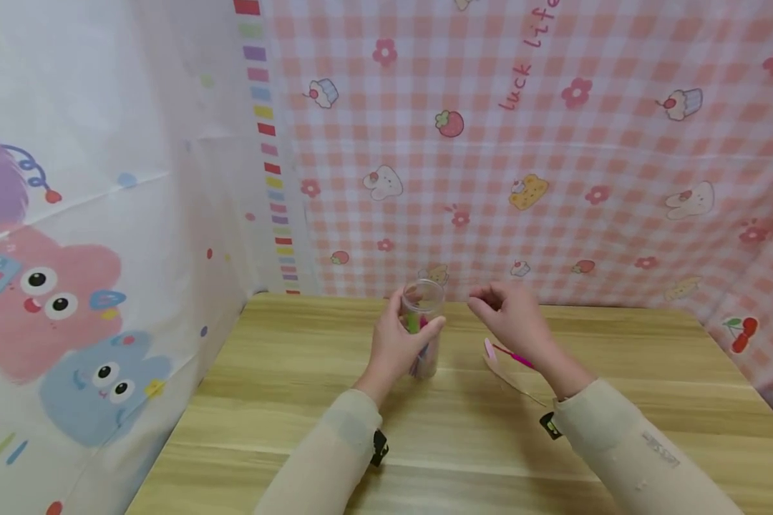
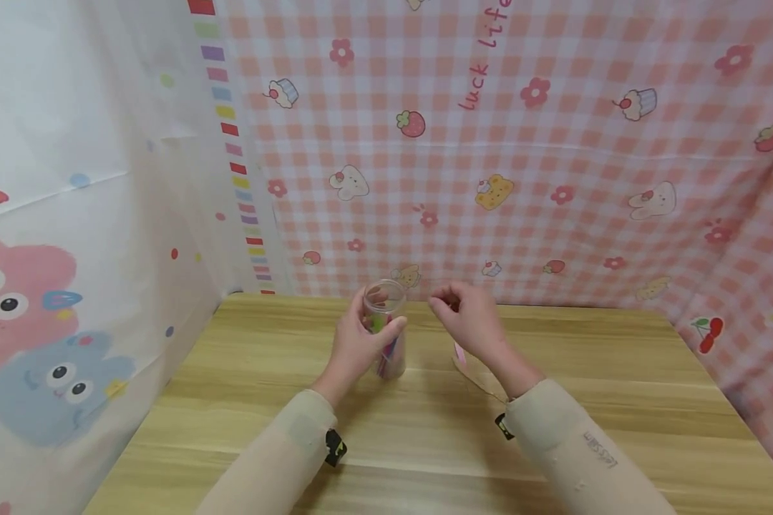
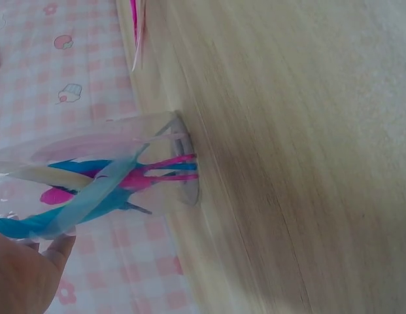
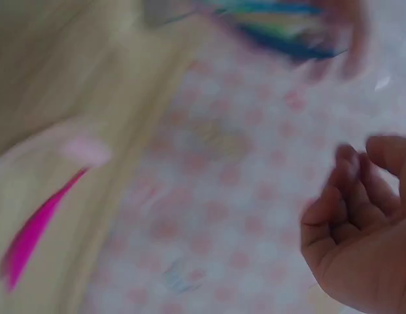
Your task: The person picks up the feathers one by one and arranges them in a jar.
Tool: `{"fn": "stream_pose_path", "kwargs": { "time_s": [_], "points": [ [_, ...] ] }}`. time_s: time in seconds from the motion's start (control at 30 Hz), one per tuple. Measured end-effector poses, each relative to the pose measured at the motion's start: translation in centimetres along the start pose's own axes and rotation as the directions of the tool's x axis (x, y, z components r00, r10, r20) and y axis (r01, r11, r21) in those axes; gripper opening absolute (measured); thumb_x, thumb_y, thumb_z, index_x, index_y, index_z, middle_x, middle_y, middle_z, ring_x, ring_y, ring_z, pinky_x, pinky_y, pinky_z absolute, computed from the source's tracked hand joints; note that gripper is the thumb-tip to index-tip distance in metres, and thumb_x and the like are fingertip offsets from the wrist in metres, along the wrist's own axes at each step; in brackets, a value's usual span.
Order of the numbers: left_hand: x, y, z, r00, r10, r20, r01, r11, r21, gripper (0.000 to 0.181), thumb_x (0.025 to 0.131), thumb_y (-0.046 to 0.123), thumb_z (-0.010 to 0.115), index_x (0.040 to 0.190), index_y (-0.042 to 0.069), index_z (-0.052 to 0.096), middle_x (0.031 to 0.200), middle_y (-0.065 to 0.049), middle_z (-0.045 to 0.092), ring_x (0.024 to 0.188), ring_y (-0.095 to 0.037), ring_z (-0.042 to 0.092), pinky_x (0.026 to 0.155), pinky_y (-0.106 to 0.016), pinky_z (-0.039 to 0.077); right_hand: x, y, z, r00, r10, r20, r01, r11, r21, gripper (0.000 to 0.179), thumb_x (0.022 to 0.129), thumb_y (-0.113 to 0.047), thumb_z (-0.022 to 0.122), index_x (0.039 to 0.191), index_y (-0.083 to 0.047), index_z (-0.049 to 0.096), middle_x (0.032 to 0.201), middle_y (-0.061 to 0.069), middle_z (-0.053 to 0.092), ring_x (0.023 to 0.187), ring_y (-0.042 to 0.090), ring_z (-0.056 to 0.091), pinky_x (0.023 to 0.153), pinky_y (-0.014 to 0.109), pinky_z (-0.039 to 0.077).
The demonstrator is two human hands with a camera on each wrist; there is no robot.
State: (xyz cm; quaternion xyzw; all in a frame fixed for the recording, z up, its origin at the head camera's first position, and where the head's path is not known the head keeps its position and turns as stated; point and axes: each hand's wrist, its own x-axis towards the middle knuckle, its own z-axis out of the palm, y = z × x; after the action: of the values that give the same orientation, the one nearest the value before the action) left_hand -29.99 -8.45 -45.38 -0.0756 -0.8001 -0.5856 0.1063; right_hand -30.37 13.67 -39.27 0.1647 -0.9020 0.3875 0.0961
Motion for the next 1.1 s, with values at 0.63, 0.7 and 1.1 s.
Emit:
{"fn": "stream_pose_path", "kwargs": {
  "time_s": [0.63, 0.7, 1.1],
  "points": [
    [0.1, 0.2, -0.1, 1.000, -0.002, 0.006, 0.002, 1.000, -0.003, 0.081, 0.093, 0.046, 0.083, 0.160, 0.021, 0.044, 0.150, -0.013, 0.063, 0.140, -0.032, 0.060, 0.116, -0.055, 0.053, -3.7, 9.4, 1.5, 0.922, 0.134, 0.363, 0.012, 0.927, -0.375, 0.016, 0.087, -0.010, 0.083, 0.101, -0.008, 0.075, 0.090, 0.002, 0.076, 0.081, 0.014, 0.066, 0.072, 0.036, 0.057],
    [0.1, 0.2, -0.1, 1.000, -0.002, 0.005, 0.002, 1.000, -0.002, 0.081, 0.093, 0.045, 0.083, 0.160, 0.022, 0.044, 0.150, -0.011, 0.064, 0.140, -0.031, 0.061, 0.116, -0.055, 0.054, -3.8, 9.4, 1.8, 0.926, 0.120, 0.359, 0.026, 0.927, -0.375, 0.014, 0.087, -0.006, 0.079, 0.100, -0.008, 0.076, 0.090, 0.003, 0.077, 0.082, 0.015, 0.069, 0.073, 0.037, 0.059],
    [0.0, 0.1, -0.1, 1.000, -0.011, 0.006, 0.011, 1.000, 0.001, 0.080, 0.092, 0.043, 0.085, 0.158, 0.022, 0.046, 0.148, -0.014, 0.065, 0.136, -0.035, 0.064, 0.112, -0.058, 0.056, -4.4, 9.3, 2.2, 0.943, 0.079, 0.323, 0.040, 0.938, -0.345, 0.014, 0.091, -0.005, 0.072, 0.105, -0.003, 0.073, 0.091, 0.005, 0.075, 0.083, 0.017, 0.068, 0.074, 0.041, 0.061]
  ]
}}
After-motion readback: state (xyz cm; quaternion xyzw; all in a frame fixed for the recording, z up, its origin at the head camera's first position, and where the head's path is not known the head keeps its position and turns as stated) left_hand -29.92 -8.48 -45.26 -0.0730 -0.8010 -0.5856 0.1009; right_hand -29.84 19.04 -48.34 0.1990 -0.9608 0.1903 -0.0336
